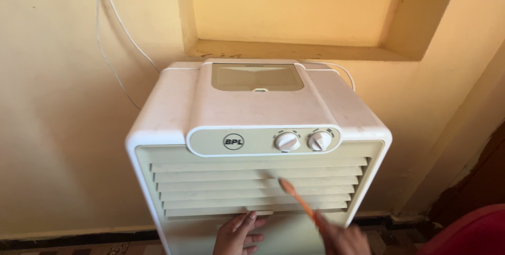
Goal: The person cleans a white BPL air cooler with an orange toothbrush, brushing the front louvers, control panel, top lid, and the open water-inlet compartment. They then lift a circuit board from a shelf, place it on the cooler, and brush dust off the board on the bed.
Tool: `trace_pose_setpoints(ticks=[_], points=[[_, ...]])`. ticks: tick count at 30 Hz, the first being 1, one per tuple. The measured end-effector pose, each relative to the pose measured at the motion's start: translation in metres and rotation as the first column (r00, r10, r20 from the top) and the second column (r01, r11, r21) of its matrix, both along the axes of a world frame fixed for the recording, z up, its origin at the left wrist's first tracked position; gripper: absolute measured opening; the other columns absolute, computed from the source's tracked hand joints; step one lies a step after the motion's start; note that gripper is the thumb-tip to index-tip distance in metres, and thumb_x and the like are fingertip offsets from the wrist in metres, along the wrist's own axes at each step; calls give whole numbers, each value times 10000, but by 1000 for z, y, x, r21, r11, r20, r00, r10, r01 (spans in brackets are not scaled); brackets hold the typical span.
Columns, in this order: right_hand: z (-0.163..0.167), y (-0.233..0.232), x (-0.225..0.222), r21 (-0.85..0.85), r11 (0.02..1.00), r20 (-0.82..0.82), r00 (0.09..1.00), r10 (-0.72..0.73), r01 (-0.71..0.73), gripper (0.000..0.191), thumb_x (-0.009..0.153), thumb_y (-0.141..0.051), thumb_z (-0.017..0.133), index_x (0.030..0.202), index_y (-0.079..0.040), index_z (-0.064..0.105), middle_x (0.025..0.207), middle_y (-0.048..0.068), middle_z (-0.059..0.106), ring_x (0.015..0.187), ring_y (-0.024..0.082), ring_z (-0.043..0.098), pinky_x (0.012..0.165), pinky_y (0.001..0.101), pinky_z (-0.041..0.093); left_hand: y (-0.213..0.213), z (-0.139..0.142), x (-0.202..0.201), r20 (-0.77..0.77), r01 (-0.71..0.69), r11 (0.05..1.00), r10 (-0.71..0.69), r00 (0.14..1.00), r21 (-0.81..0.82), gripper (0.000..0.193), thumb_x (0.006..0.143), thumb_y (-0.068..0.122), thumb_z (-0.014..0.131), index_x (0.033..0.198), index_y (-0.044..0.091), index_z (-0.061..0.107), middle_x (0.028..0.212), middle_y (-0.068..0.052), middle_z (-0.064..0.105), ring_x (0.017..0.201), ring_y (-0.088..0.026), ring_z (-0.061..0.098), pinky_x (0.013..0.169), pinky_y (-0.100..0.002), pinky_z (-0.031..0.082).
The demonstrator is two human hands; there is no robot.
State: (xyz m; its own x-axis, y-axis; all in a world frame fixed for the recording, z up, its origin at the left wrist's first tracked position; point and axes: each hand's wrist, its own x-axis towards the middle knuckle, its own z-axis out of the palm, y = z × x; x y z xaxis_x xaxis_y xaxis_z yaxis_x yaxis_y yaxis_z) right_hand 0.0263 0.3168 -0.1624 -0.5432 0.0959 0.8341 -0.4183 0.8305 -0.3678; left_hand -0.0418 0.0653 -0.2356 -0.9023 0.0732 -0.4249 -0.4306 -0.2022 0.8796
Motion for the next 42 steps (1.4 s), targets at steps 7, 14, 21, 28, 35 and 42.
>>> trace_pose_setpoints(ticks=[7, 14, 21, 28, 35, 42], points=[[48, -8, 3, 165, 985, -97, 993, 69, -52, 453, 819, -78, 747, 1238, -250, 742, 892, -8, 767, 746, 138, 683, 733, 327, 539, 7, -36, -9, -164, -70, 995, 82, 983, 75, 427, 866, 387, 765, 1129, 50, 786, 998, -104, 849, 732, -179, 752, 689, -307, 576], [62, -27, 18, 188, 978, -39, 994, 100, -91, 483, 778, -25, 744, 1217, -227, 764, 914, 9, 748, 755, 206, 643, 706, 350, 504, 10, -18, 20, -206, -100, 991, 116, 972, 86, 433, 893, 404, 720, 1123, 44, 792, 1004, -72, 843, 733, -138, 695, 686, -283, 559], [48, -18, 21, 205, 979, -2, 1000, 13, -13, 378, 894, -31, 755, 1191, -263, 793, 951, -9, 744, 840, 148, 641, 765, 356, 457, -6, 64, 73, -386, -27, 955, -93, 918, -295, 386, 946, 407, 644, 1117, 87, 774, 975, -30, 836, 726, -120, 749, 676, -264, 606], [39, -28, 26, 226, 973, 2, 999, 46, -45, 416, 831, -8, 746, 1156, -264, 789, 963, -24, 753, 868, 165, 647, 774, 368, 443, -17, 195, 116, -933, -821, 453, -250, 258, -348, 274, 1010, 254, 652, 1264, 222, 751, 1100, -29, 756, 1005, -191, 679, 855, -370, 546], [44, -40, 25, 69, 993, 23, 995, 98, -99, 411, 856, -39, 736, 1201, -258, 779, 962, -17, 750, 830, 181, 643, 764, 343, 502, -59, 267, 81, -739, -875, 79, -574, 351, -478, 620, 964, 486, 690, 1490, 204, 519, 1575, -209, 453, 1465, -419, 337, 1166, -664, 147], [40, -67, 26, 294, 939, 40, 983, 177, -181, 389, 782, -24, 744, 1093, -244, 821, 899, -5, 767, 794, 172, 672, 716, 381, 528, -66, 246, 63, -743, -805, 185, -539, 396, -563, 707, 966, 499, 642, 1547, 177, 399, 1538, -165, 485, 1473, -386, 332, 1189, -665, 81]])
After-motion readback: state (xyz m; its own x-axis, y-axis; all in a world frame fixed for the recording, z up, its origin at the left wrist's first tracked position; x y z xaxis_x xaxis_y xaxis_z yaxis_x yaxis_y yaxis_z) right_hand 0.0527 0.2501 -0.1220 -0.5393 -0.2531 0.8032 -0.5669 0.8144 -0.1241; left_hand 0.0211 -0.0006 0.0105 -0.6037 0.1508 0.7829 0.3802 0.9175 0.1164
